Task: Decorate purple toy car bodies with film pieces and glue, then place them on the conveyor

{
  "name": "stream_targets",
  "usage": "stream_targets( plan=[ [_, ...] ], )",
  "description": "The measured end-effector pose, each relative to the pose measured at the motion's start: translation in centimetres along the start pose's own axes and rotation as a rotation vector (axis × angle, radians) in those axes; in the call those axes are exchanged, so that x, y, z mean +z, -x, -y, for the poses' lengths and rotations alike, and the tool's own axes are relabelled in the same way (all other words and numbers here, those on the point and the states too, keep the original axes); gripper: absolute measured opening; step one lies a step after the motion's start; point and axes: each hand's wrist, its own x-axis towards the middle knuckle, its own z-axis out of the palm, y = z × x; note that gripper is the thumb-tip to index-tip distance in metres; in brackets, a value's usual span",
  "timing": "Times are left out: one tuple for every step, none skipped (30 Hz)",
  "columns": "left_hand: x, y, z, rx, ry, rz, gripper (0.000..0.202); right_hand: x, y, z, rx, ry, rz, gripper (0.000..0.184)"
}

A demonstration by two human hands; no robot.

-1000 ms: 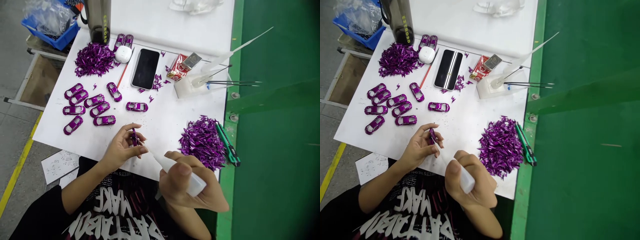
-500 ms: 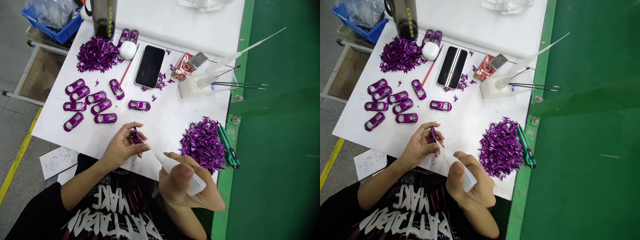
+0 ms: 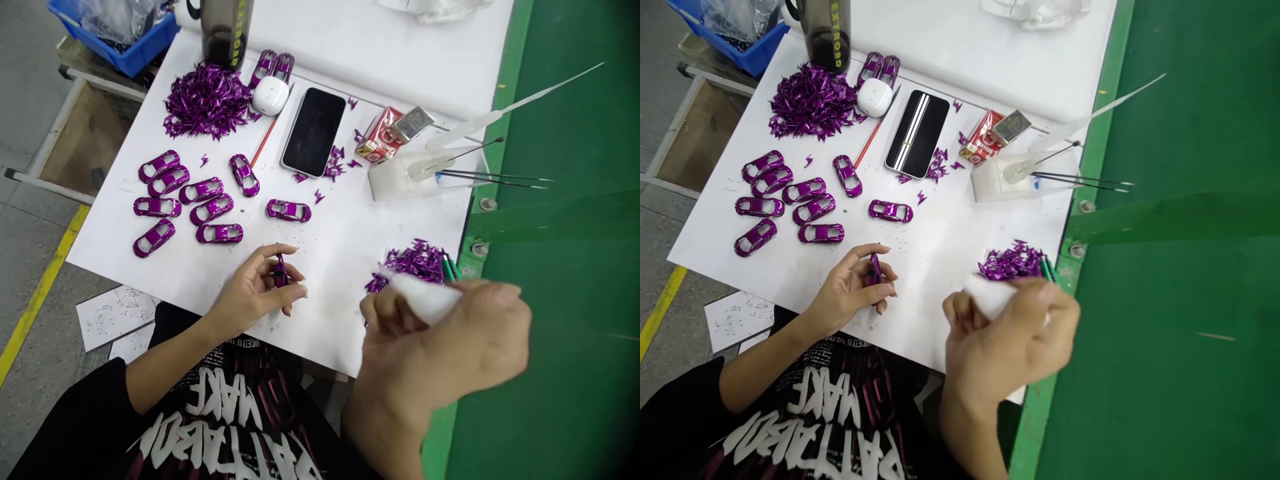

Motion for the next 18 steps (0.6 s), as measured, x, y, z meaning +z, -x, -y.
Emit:
stream_targets(
  plan=[
    [-0.1, 0.0, 0.0, -0.001, 0.002, 0.011, 0.049, 0.4, -1.1, 0.2, 0.06, -0.065, -0.225, 0.021],
    [-0.1, 0.1, 0.0, 0.002, 0.009, 0.023, 0.048, 0.9, -2.2, 0.2, 0.118, -0.098, -0.379, 0.012],
    [-0.2, 0.1, 0.0, 0.008, 0.022, 0.033, 0.046, 1.4, -3.2, 0.0, 0.171, -0.085, -0.438, 0.019],
    [-0.2, 0.1, 0.0, 0.017, 0.038, 0.041, 0.046, 1.8, -4.0, -0.4, 0.222, -0.013, -0.394, 0.026],
    [-0.3, 0.1, 0.0, 0.024, 0.059, 0.045, 0.045, 2.1, -4.7, -0.9, 0.255, 0.114, -0.293, 0.03],
    [-0.3, 0.1, 0.0, 0.026, 0.081, 0.05, 0.044, 2.1, -5.2, -1.4, 0.278, 0.242, -0.209, 0.032],
    [-0.3, 0.0, -0.1, 0.024, 0.102, 0.055, 0.042, 2.0, -5.4, -1.7, 0.296, 0.342, -0.175, 0.036],
    [-0.3, 0.0, -0.1, 0.018, 0.121, 0.059, 0.041, 1.7, -5.6, -1.7, 0.31, 0.424, -0.155, 0.039],
    [-0.3, 0.0, -0.2, 0.008, 0.134, 0.062, 0.039, 1.2, -5.6, -1.5, 0.313, 0.498, -0.13, 0.041],
    [-0.3, 0.0, -0.3, -0.003, 0.141, 0.064, 0.039, 0.8, -5.7, -0.8, 0.304, 0.565, -0.084, 0.043],
    [-0.3, 0.0, -0.4, -0.012, 0.142, 0.066, 0.038, 0.5, -5.9, 0.1, 0.276, 0.613, -0.02, 0.043],
    [-0.2, 0.1, -0.5, -0.023, 0.139, 0.067, 0.038, 0.6, -6.4, 1.3, 0.224, 0.636, 0.062, 0.044],
    [-0.2, 0.1, -0.5, -0.029, 0.139, 0.068, 0.038, 1.0, -7.1, 2.6, 0.143, 0.623, 0.14, 0.043],
    [-0.2, 0.1, -0.5, -0.034, 0.137, 0.072, 0.039, 1.9, -8.3, 3.9, 0.04, 0.566, 0.208, 0.038],
    [-0.2, 0.1, -0.5, -0.036, 0.134, 0.076, 0.039, 3.2, -9.7, 5.0, -0.081, 0.472, 0.251, 0.03],
    [-0.2, 0.1, -0.4, -0.035, 0.128, 0.08, 0.039, 5.0, -11.5, 5.9, -0.203, 0.389, 0.302, 0.02],
    [-0.2, 0.1, -0.4, -0.032, 0.119, 0.084, 0.038, 7.1, -13.3, 6.4, -0.308, 0.34, 0.352, 0.013],
    [-0.3, 0.1, -0.3, -0.027, 0.108, 0.088, 0.038, 9.3, -15.1, 6.7, -0.409, 0.341, 0.381, 0.013]
  ],
)
